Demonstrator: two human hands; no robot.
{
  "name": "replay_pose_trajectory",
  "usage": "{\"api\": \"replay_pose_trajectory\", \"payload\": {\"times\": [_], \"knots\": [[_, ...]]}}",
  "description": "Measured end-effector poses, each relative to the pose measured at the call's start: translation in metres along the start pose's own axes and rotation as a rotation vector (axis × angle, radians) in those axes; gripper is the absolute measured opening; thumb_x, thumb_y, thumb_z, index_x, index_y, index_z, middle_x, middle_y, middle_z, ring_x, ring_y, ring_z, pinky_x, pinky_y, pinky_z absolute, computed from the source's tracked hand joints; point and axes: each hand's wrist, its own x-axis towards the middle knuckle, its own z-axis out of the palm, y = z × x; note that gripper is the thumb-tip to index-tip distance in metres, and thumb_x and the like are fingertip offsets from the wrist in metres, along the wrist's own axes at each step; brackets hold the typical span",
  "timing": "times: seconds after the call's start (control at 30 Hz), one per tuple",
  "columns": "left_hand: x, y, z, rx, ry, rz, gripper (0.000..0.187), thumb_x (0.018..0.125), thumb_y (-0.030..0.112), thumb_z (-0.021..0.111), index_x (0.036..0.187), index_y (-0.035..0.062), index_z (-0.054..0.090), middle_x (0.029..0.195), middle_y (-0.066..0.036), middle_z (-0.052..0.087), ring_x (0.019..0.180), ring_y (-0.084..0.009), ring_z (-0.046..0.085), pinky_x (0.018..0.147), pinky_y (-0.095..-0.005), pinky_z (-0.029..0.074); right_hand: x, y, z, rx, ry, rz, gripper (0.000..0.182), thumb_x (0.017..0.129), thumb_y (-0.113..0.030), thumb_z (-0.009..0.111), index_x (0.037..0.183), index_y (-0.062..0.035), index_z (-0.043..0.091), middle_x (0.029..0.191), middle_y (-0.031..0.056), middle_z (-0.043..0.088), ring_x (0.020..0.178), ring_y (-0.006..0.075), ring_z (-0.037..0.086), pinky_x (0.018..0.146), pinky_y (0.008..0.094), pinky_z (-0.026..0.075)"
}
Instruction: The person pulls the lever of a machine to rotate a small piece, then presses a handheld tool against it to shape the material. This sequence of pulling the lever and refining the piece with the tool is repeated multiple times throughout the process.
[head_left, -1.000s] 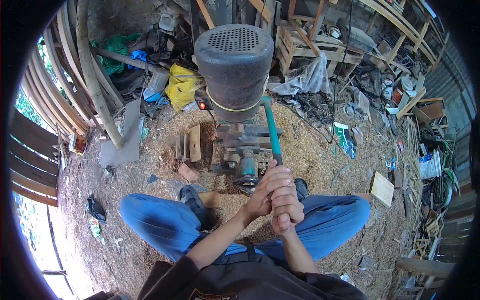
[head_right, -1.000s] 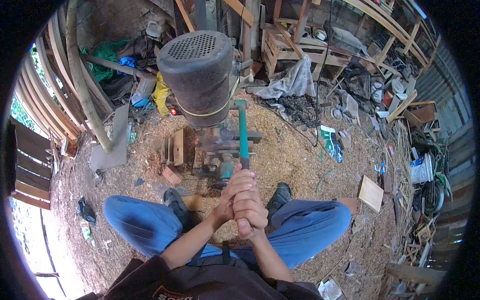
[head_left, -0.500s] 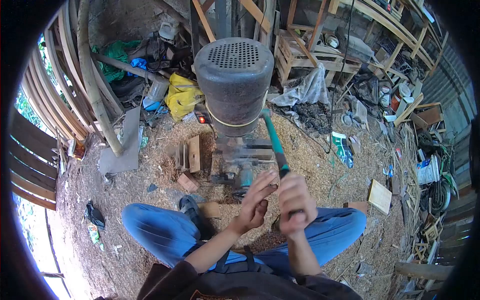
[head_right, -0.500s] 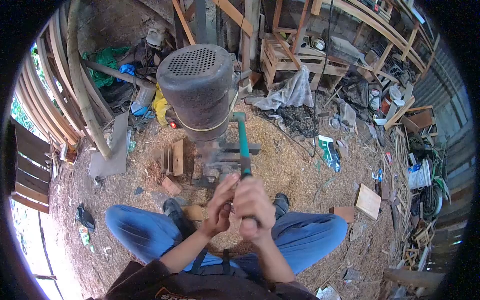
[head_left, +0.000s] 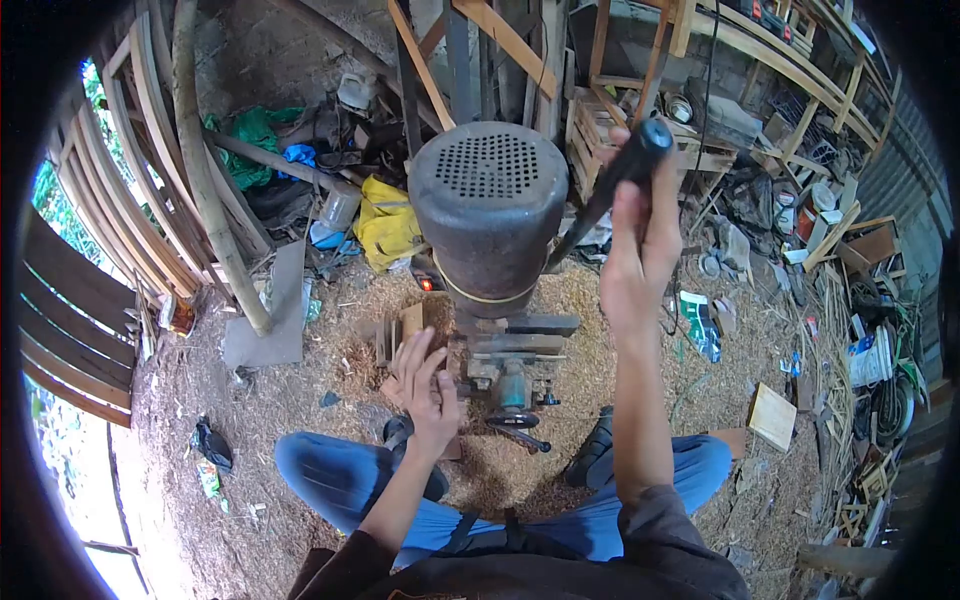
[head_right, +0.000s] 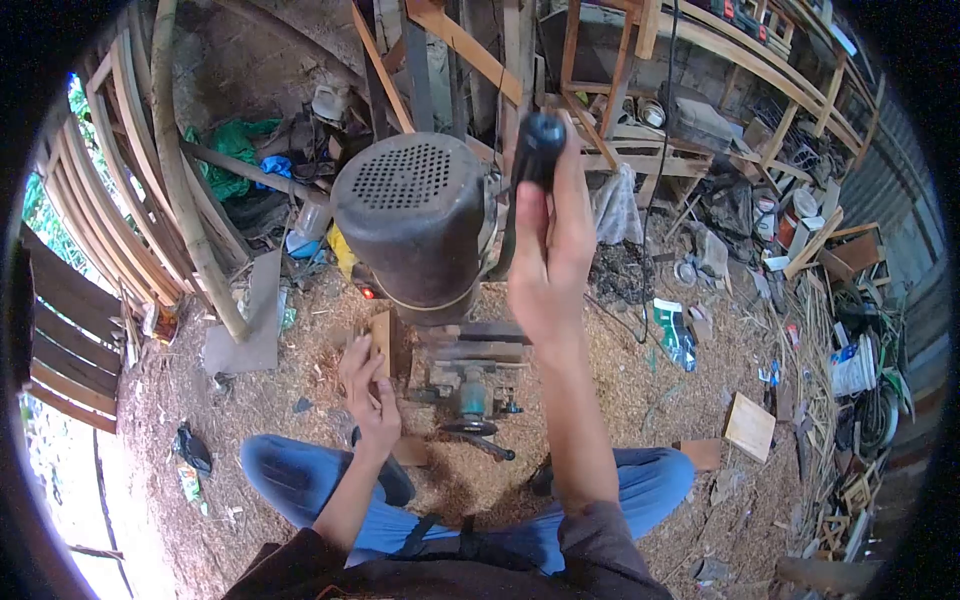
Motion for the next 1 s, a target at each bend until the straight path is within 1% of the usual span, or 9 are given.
{"api": "replay_pose_trajectory", "payload": {"times": [0.07, 0.2, 0.3, 0.4, 0.6, 0.63, 0.73, 0.83, 1.0], "knots": [[0.011, -0.007, 0.001, 0.116, 0.003, -0.025, 0.029, 0.098, 0.008, 0.051, 0.125, 0.0027, 0.057, 0.147, -0.021, 0.048, 0.138, -0.0405, 0.043, 0.117, -0.0543, 0.027, 0.012, 0.023, 0.004, -0.061, 0.021, -0.035, 0.050, 0.105, -0.004, 0.047, 0.154, -0.0050, 0.036, 0.145, 0.0149, 0.052, 0.126, 0.0222, 0.056, 0.106, 0.0323, 0.042], [0.030, -0.013, 0.006, 0.222, -0.052, -0.073, 0.043, 0.101, 0.013, 0.045, 0.142, -0.0002, 0.047, 0.153, -0.021, 0.043, 0.144, -0.0410, 0.035, 0.120, -0.0542, 0.019, 0.026, 0.054, 0.005, -0.175, -0.044, -0.028, 0.054, 0.101, 0.005, 0.048, 0.153, -0.0075, 0.039, 0.152, 0.0129, 0.047, 0.132, 0.0241, 0.052, 0.107, 0.0305, 0.040], [0.038, -0.023, 0.010, 0.302, -0.135, -0.072, 0.049, 0.101, 0.014, 0.042, 0.149, -0.0012, 0.040, 0.157, -0.020, 0.038, 0.148, -0.0404, 0.028, 0.122, -0.0537, 0.013, 0.026, 0.073, 0.005, -0.254, -0.185, 0.068, 0.057, 0.091, 0.012, 0.049, 0.144, -0.0075, 0.052, 0.153, 0.0151, 0.045, 0.145, 0.0328, 0.038, 0.117, 0.0388, 0.033], [0.046, -0.029, 0.013, 0.320, -0.143, -0.067, 0.058, 0.093, 0.006, 0.045, 0.150, -0.0032, 0.037, 0.157, -0.020, 0.038, 0.150, -0.0367, 0.028, 0.122, -0.0557, 0.011, 0.030, 0.094, 0.001, -0.395, -0.253, 0.032, 0.053, 0.091, 0.011, 0.050, 0.141, -0.0058, 0.056, 0.151, 0.0145, 0.048, 0.145, 0.0310, 0.038, 0.118, 0.0400, 0.031], [0.041, -0.039, 0.016, 0.399, -0.143, -0.003, 0.063, 0.090, 0.007, 0.047, 0.151, -0.0023, 0.035, 0.159, -0.020, 0.035, 0.150, -0.0389, 0.025, 0.122, -0.0578, 0.009, -0.015, 0.087, -0.021, -0.310, -0.093, 0.102, 0.042, 0.093, 0.006, 0.050, 0.133, -0.0011, 0.061, 0.136, 0.0146, 0.062, 0.138, 0.0287, 0.049, 0.115, 0.0388, 0.035], [0.041, -0.038, 0.017, 0.395, -0.144, -0.006, 0.063, 0.090, 0.007, 0.047, 0.151, -0.0023, 0.035, 0.159, -0.020, 0.035, 0.150, -0.0389, 0.025, 0.122, -0.0578, 0.009, -0.031, 0.083, -0.026, -0.292, -0.080, 0.217, 0.039, 0.094, 0.005, 0.050, 0.131, -0.0005, 0.062, 0.135, 0.0146, 0.063, 0.134, 0.0284, 0.052, 0.113, 0.0385, 0.037], [0.048, -0.030, 0.018, 0.425, -0.134, -0.016, 0.056, 0.098, 0.012, 0.042, 0.151, -0.0024, 0.035, 0.160, -0.019, 0.033, 0.151, -0.0400, 0.021, 0.121, -0.0592, 0.008, -0.087, 0.082, -0.043, -0.336, -0.103, 0.352, 0.034, 0.096, 0.002, 0.050, 0.127, 0.0004, 0.064, 0.128, 0.0154, 0.066, 0.123, 0.0269, 0.060, 0.106, 0.0375, 0.043], [0.053, -0.019, 0.015, 0.528, -0.189, -0.036, 0.059, 0.093, 0.011, 0.044, 0.149, -0.0029, 0.038, 0.161, -0.020, 0.031, 0.151, -0.0410, 0.021, 0.121, -0.0613, 0.007, -0.147, 0.083, -0.058, -0.316, -0.118, 0.552, 0.031, 0.097, -0.001, 0.051, 0.125, 0.0005, 0.066, 0.124, 0.0165, 0.068, 0.119, 0.0267, 0.062, 0.103, 0.0371, 0.045], [0.056, -0.011, 0.015, 0.587, -0.267, -0.122, 0.061, 0.088, 0.010, 0.045, 0.147, -0.0028, 0.042, 0.163, -0.018, 0.027, 0.153, -0.0403, 0.015, 0.121, -0.0617, 0.001, -0.229, 0.088, -0.067, -0.326, -0.098, 0.641, 0.028, 0.098, -0.003, 0.051, 0.122, 0.0012, 0.067, 0.118, 0.0166, 0.070, 0.112, 0.0258, 0.065, 0.099, 0.0362, 0.047]]}}
